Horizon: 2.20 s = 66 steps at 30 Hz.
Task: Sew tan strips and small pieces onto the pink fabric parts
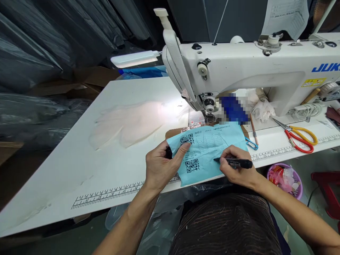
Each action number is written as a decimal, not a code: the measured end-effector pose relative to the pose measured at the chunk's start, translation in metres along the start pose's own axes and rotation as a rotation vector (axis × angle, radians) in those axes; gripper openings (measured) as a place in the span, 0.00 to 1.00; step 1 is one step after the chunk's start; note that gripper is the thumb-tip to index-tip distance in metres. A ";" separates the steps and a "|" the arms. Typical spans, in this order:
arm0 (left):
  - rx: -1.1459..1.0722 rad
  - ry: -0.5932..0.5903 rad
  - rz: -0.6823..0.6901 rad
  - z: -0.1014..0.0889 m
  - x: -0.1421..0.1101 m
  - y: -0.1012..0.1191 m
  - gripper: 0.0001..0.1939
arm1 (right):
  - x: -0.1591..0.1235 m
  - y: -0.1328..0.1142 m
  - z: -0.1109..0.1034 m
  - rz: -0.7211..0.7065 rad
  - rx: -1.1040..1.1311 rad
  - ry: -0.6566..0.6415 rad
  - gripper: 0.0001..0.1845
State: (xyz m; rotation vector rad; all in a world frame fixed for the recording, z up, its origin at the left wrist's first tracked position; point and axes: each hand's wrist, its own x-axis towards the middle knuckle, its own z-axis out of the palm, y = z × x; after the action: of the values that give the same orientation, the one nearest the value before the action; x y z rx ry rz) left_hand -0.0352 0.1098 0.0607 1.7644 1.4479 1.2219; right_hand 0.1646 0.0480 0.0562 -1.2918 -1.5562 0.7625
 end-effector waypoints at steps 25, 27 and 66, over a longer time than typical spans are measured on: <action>-0.214 -0.043 -0.085 -0.001 0.004 0.003 0.13 | 0.002 0.000 0.002 0.003 -0.062 -0.017 0.05; -0.225 -0.036 -0.085 -0.001 0.004 0.003 0.13 | 0.002 0.000 0.002 -0.005 -0.056 -0.030 0.05; -1.073 -0.311 -0.603 -0.005 -0.033 0.037 0.23 | -0.012 -0.022 -0.001 -0.069 0.291 0.031 0.14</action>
State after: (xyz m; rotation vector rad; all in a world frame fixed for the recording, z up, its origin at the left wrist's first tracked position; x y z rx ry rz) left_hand -0.0228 0.0673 0.0840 0.6669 0.7657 1.0108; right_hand 0.1574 0.0304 0.0734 -1.0270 -1.3982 0.8837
